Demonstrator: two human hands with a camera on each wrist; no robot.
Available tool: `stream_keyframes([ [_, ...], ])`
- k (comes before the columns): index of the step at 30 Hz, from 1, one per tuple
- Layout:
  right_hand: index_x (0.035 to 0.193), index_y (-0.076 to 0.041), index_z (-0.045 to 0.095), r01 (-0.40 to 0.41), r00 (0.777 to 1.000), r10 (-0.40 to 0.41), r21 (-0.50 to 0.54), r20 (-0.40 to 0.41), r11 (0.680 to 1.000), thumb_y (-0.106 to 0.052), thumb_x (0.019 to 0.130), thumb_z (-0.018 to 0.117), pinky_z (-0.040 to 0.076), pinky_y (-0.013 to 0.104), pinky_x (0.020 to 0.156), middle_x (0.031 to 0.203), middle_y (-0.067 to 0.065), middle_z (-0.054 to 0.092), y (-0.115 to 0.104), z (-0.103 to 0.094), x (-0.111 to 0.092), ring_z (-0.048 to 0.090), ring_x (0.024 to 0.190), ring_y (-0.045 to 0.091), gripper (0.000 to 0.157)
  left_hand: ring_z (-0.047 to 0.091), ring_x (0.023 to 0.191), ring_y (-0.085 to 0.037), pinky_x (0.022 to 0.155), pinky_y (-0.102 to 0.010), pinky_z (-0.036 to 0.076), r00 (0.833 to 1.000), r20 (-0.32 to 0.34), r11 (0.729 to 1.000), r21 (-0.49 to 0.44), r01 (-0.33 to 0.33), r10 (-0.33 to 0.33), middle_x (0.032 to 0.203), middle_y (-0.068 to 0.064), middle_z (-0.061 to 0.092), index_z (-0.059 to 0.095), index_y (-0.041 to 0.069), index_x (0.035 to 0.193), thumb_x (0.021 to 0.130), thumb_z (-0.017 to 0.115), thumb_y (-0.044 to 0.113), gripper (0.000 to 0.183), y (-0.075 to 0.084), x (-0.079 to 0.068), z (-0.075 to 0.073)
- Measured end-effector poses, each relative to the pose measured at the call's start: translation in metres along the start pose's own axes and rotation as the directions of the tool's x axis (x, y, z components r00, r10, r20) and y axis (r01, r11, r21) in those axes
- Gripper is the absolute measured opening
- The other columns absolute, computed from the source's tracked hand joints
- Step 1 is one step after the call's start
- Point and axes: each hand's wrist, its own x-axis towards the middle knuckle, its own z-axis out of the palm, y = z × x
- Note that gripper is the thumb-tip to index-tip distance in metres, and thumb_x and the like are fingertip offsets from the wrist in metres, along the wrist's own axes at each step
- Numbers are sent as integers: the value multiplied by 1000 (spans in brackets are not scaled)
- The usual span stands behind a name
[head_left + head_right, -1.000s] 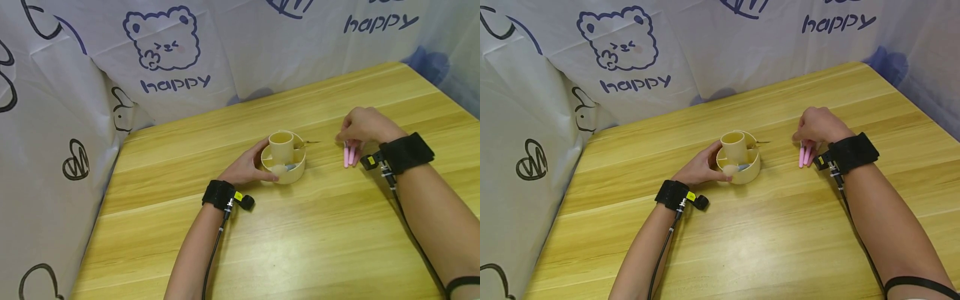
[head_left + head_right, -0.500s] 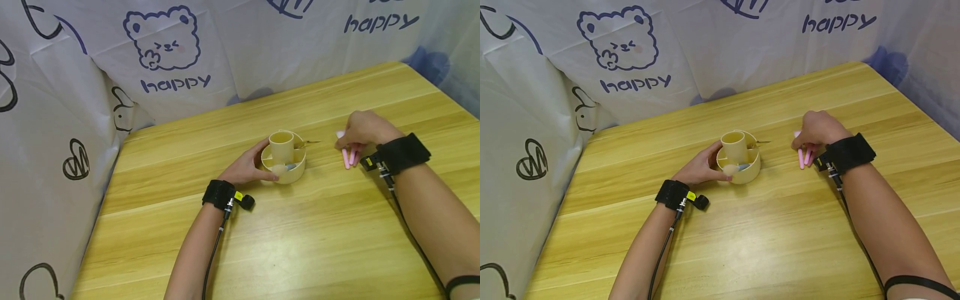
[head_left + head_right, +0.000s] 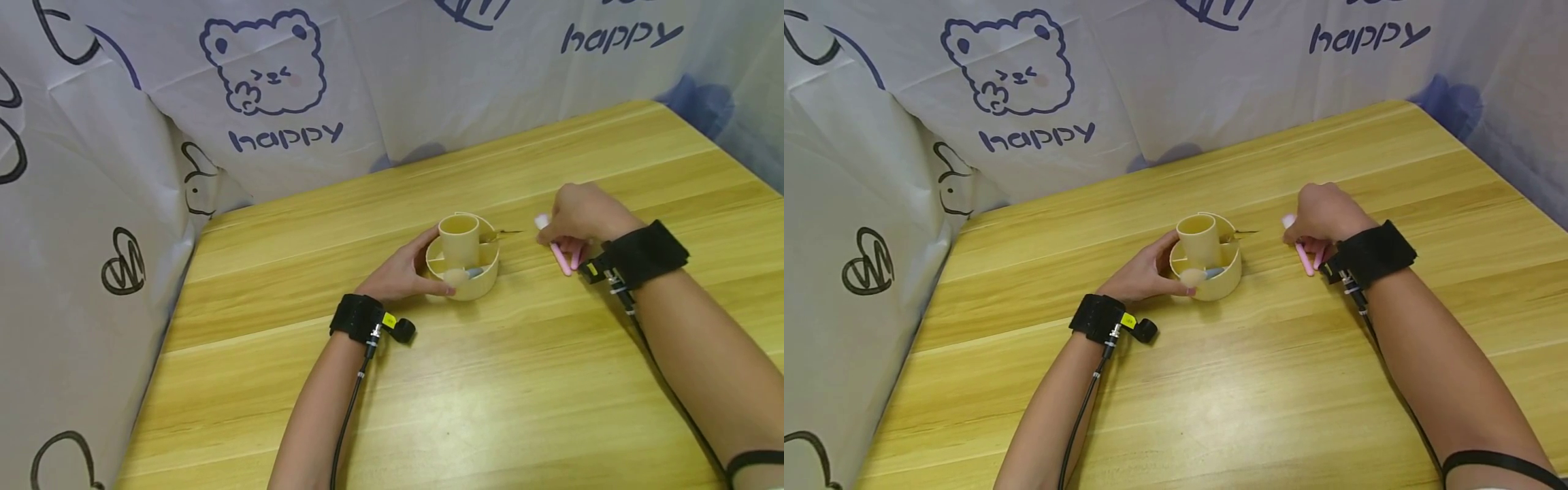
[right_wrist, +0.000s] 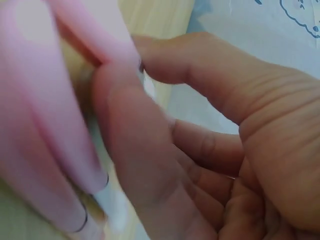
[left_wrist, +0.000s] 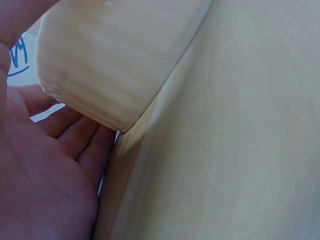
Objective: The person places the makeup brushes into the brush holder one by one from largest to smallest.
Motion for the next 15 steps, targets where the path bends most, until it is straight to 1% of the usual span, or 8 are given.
stream_keyframes([
  [4, 69, 5, 67, 3, 1000, -3, 0, -14, 1000, -16, 86, 64, 55, 39, 48, 56, 15, 63, -2, 2, -1, 65, 51, 29, 27, 25, 140, -13, 115, -39, 22, 1000, -6, 999, 33, 10, -10, 154, 2, 27, 18, 17, 154, 74, 82, 20, 103, 0, -1, 0],
  [9, 76, 6, 64, 1, 1000, -1, -20, -3, 1000, -16, 86, 64, 56, 39, 49, 58, 16, 62, -3, 3, 1, 65, 51, 28, 25, 27, 139, -14, 115, -39, 24, 1000, 2, 1000, 26, 5, -5, 153, 1, 28, 18, 16, 154, 75, 82, 18, 102, -1, 0, 0],
  [12, 78, 5, 60, 5, 1000, -5, -43, -3, 999, -18, 85, 65, 55, 38, 47, 58, 14, 61, -3, 4, 1, 64, 50, 26, 24, 32, 137, -17, 113, -38, 27, 1000, 3, 1000, 16, 9, -9, 152, 0, 31, 18, 17, 154, 74, 82, 18, 102, -7, 3, 0],
  [15, 79, 3, 59, 15, 1000, -16, -71, -1, 997, -21, 86, 63, 54, 37, 45, 58, 13, 59, -3, 3, 1, 62, 48, 24, 25, 36, 134, -16, 111, -35, 30, 1000, -1, 1000, 25, 9, -9, 150, 0, 34, 18, 20, 154, 74, 82, 19, 102, -15, 6, -1],
])
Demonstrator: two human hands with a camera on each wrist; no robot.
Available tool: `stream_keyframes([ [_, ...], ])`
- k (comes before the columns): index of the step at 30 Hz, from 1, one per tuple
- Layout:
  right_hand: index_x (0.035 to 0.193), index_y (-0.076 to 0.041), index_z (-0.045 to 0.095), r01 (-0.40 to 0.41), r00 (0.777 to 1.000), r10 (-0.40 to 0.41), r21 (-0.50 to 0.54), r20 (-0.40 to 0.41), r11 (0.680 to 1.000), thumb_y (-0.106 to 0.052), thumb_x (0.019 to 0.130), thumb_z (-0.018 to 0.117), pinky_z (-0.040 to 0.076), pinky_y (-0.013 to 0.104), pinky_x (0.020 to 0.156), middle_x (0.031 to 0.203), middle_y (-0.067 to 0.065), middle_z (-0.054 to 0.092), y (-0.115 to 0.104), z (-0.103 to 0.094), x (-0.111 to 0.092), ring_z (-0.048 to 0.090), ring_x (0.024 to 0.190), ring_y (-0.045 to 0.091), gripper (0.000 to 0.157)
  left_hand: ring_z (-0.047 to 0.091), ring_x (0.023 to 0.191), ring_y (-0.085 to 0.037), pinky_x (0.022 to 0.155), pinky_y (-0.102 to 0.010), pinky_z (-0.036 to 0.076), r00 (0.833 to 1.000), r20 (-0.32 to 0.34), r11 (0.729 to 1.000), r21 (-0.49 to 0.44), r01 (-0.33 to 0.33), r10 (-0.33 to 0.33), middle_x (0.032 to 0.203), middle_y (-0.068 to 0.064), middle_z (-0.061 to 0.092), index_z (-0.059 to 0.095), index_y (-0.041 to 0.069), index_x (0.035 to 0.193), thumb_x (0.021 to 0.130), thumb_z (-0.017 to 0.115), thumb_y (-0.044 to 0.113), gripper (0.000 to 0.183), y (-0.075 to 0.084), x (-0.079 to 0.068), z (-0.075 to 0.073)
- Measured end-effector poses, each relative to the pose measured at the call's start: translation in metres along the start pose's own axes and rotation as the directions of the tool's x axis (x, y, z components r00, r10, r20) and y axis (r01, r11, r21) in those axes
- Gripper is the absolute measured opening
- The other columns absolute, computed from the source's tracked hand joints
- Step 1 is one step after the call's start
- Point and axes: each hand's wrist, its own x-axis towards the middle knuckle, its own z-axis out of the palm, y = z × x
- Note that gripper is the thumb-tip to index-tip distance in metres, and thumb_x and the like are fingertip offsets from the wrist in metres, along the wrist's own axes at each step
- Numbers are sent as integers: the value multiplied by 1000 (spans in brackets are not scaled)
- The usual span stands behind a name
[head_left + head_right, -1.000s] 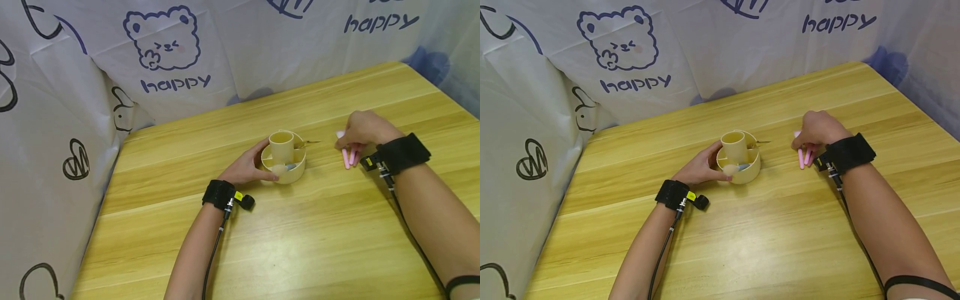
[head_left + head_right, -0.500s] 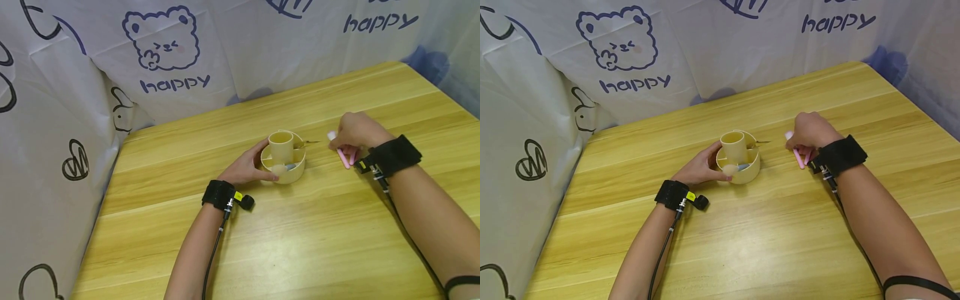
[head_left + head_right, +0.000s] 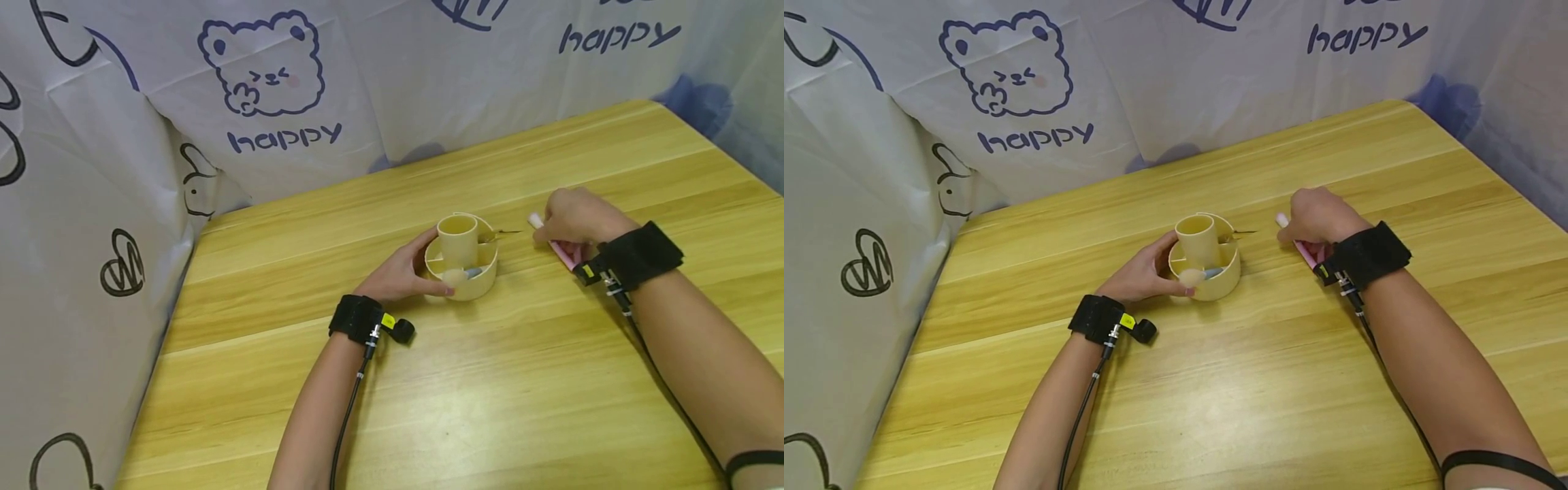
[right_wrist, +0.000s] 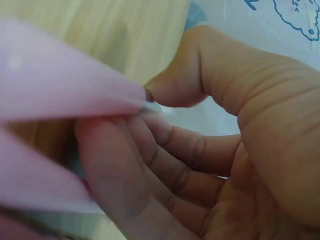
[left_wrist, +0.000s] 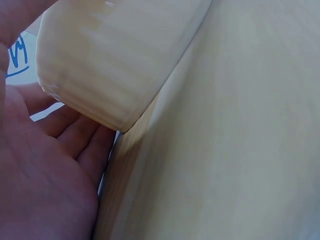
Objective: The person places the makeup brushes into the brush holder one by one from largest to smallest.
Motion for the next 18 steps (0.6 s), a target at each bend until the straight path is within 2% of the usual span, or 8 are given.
stream_keyframes([
  [6, 86, 2, 57, 34, 999, -34, -16, 2, 999, -30, 94, 56, 53, 40, 44, 58, 13, 60, 0, -2, -1, 62, 48, 27, 33, 42, 128, -17, 108, -32, 35, 1000, 6, 1000, -19, -23, 23, 144, -2, 40, 21, 24, 153, 76, 79, 15, 97, -9, 2, -1],
  [12, 86, 0, 57, 37, 999, -38, -14, -29, 999, -33, 95, 52, 53, 42, 44, 59, 16, 62, -2, -5, -4, 62, 48, 31, 35, 44, 127, -17, 107, -32, 36, 1000, 4, 999, -23, -30, 30, 144, -1, 40, 24, 25, 152, 77, 78, 17, 93, -9, 1, -1],
  [18, 93, -1, 58, 50, 997, -50, 8, -53, 999, -34, 95, 52, 52, 43, 42, 62, 17, 61, -5, -6, -6, 62, 48, 33, 34, 43, 127, -22, 107, -35, 35, 1000, 8, 1000, 16, 18, -18, 146, -8, 38, 23, 14, 152, 78, 78, 19, 92, 13, -7, -1],
])
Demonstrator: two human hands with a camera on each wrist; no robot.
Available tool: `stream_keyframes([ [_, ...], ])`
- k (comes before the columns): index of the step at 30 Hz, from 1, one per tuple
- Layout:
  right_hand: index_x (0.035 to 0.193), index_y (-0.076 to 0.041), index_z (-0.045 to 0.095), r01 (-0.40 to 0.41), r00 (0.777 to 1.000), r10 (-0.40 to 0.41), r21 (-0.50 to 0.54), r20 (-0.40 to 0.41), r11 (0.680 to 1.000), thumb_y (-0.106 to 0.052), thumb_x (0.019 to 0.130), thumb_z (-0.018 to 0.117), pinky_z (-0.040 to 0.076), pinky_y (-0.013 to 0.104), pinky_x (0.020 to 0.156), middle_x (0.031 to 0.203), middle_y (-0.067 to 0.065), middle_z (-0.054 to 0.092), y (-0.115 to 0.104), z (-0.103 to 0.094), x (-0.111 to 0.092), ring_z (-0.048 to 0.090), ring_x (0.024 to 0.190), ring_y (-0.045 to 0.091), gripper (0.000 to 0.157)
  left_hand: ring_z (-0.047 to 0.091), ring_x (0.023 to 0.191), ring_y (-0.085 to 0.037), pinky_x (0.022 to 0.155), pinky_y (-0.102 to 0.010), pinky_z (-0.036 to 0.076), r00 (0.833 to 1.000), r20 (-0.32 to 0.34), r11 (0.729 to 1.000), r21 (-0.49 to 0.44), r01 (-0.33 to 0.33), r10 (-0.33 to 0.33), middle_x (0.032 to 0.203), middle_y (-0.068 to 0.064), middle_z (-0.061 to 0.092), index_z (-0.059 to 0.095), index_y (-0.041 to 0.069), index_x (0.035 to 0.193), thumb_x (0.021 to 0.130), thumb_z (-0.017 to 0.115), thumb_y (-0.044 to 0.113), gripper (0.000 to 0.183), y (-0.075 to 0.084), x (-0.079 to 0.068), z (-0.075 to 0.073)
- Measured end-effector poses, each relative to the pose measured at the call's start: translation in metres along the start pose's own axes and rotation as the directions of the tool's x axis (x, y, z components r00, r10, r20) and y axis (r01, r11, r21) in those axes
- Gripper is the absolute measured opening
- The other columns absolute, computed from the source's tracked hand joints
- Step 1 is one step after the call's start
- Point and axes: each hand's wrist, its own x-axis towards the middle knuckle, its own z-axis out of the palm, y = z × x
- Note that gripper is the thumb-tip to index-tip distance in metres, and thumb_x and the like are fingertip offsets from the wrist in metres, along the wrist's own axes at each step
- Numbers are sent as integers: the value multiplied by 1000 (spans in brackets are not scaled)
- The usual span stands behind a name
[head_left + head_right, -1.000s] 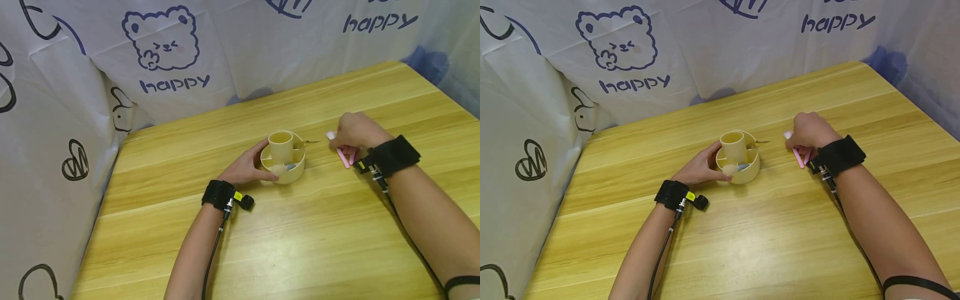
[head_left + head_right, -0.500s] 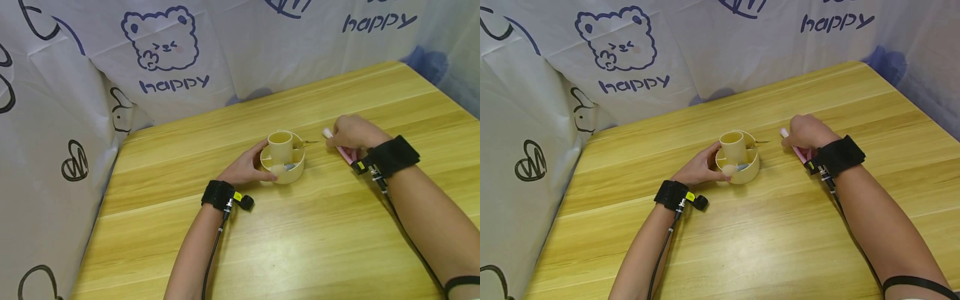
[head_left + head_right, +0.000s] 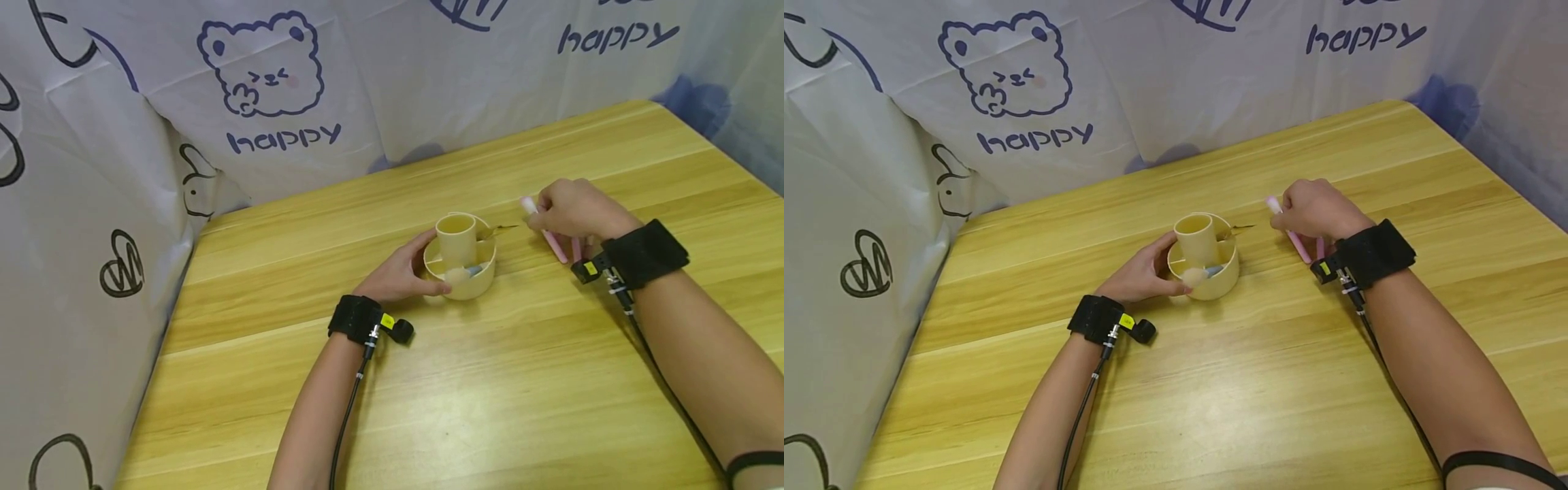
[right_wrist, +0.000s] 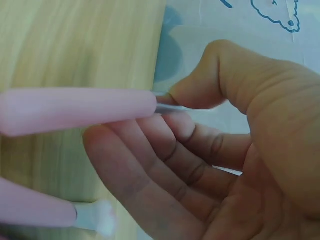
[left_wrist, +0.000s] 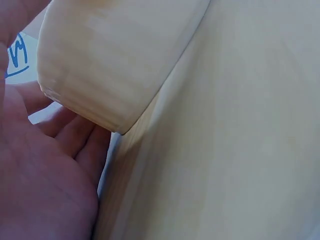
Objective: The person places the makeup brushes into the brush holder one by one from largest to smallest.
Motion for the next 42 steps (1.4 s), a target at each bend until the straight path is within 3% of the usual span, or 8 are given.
stream_keyframes([
  [15, 104, -4, 60, 48, 992, -46, 10, -114, 999, -27, 92, 58, 51, 44, 39, 68, 14, 61, -8, -3, -2, 60, 44, 31, 26, 38, 132, -24, 111, -37, 32, 996, 11, 994, -68, -86, 87, 146, -2, 38, 25, 16, 151, 77, 78, 10, 92, 0, 1, 1],
  [23, 112, -4, 67, 118, 966, -136, -91, -221, 989, -29, 90, 60, 52, 33, 58, 96, 12, 67, -10, -6, 1, 60, 73, 21, 34, 38, 131, -25, 110, -42, 32, 995, 10, 990, -108, -94, 96, 145, -1, 38, 27, 18, 150, 76, 79, 8, 90, 0, 3, 3],
  [30, 109, -6, 68, 152, 948, -176, -109, -266, 982, -26, 90, 60, 50, 32, 56, 92, 10, 68, -14, -8, -3, 59, 71, 21, 29, 35, 135, -23, 110, -45, 31, 995, -3, 984, -149, -102, 102, 147, 1, 36, 27, 20, 150, 74, 80, 3, 94, 0, 3, 4],
  [42, 108, -6, 69, 170, 923, -201, -120, -329, 978, -25, 90, 62, 44, 39, 69, 93, 10, 68, -23, -15, -12, 59, 80, 24, 28, 27, 139, -22, 116, -44, 20, 992, 19, 983, -144, -117, 121, 151, 1, 31, 20, 17, 154, 77, 76, 3, 96, -2, 3, 1],
])
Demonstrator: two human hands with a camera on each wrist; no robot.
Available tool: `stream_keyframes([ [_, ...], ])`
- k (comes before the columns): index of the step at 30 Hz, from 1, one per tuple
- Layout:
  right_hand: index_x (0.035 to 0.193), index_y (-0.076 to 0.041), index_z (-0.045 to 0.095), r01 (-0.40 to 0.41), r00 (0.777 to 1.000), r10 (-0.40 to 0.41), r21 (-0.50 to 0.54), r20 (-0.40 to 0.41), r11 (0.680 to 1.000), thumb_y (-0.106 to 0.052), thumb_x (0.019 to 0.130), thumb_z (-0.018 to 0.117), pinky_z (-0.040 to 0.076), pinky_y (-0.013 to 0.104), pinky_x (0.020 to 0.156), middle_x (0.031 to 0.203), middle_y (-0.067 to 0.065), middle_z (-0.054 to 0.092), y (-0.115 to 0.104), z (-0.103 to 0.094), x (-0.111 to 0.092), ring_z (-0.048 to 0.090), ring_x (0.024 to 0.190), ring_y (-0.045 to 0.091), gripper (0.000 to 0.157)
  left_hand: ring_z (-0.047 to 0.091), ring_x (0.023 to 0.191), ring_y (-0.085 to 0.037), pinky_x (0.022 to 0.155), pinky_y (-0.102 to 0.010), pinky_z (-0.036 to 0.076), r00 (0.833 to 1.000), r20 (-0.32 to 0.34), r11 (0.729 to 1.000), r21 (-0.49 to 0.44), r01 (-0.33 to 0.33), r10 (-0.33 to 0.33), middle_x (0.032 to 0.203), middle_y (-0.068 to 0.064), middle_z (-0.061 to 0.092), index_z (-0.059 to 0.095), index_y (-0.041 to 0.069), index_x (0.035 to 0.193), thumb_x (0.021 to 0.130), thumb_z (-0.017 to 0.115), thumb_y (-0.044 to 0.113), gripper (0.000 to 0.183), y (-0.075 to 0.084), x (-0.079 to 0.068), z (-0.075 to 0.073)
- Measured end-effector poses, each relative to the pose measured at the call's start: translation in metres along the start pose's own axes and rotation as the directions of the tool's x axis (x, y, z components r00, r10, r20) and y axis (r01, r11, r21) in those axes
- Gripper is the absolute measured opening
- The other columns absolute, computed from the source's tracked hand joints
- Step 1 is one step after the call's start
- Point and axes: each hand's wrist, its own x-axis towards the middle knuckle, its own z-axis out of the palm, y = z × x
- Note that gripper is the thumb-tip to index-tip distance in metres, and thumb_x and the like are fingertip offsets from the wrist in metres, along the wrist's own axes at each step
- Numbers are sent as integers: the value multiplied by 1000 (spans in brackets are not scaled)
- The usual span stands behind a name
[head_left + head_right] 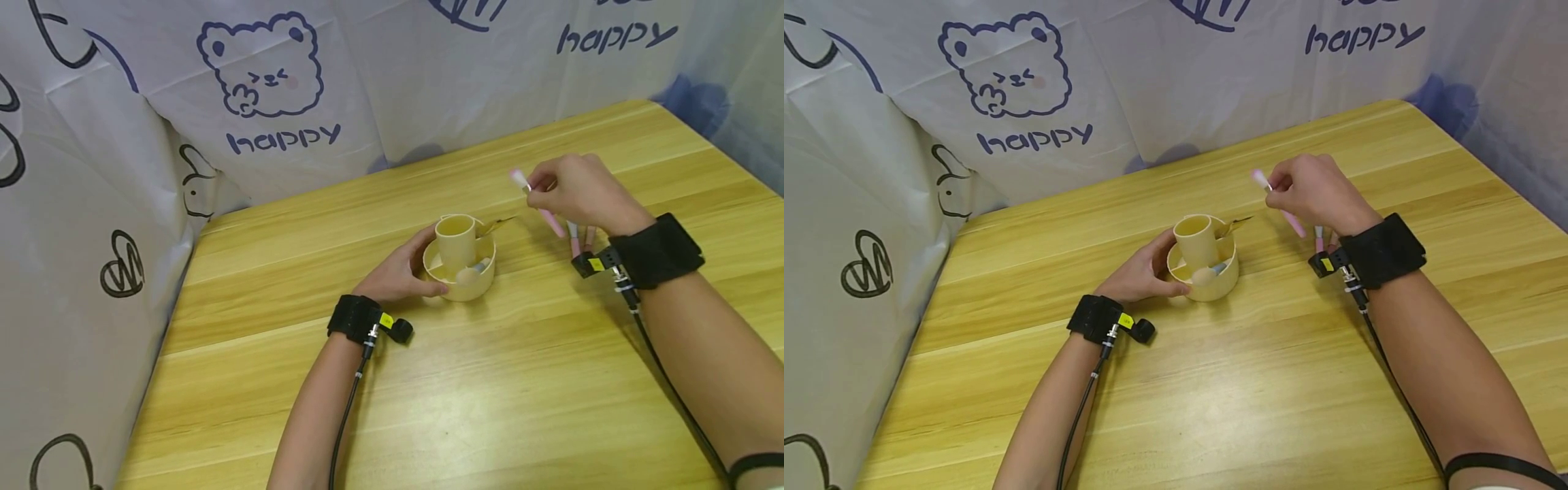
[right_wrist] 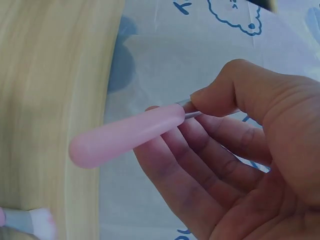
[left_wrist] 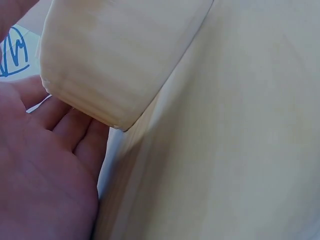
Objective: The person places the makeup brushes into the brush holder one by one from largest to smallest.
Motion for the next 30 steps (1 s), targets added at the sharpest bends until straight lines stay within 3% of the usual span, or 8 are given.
stream_keyframes([
  [17, 103, -11, 68, 82, 991, -80, 12, -105, 997, -22, 89, 58, 43, 36, 71, 88, 5, 69, -23, -8, -9, 60, 77, 21, 21, 28, 139, -21, 115, -45, 22, 1000, 5, 1000, -15, 6, -5, 150, 0, 34, 24, 16, 153, 75, 78, 2, 96, -1, 0, 1],
  [21, 101, -12, 69, 129, 982, -127, 8, -143, 992, -22, 89, 59, 44, 34, 69, 86, 3, 69, -28, -9, -13, 61, 75, 18, 19, 28, 139, -22, 115, -45, 22, 1000, 8, 1000, -9, -2, 2, 149, -1, 34, 23, 14, 152, 75, 78, 2, 95, -2, 0, 1],
  [30, 102, -13, 70, 253, 947, -248, -1, -204, 967, -24, 90, 62, 50, 37, 71, 88, 2, 70, -40, -10, -17, 64, 80, 16, 18, 33, 137, -19, 113, -42, 27, 995, -57, 996, 46, 81, -79, 146, -4, 38, 23, 12, 147, 72, 82, 6, 96, 4, -3, 2],
])
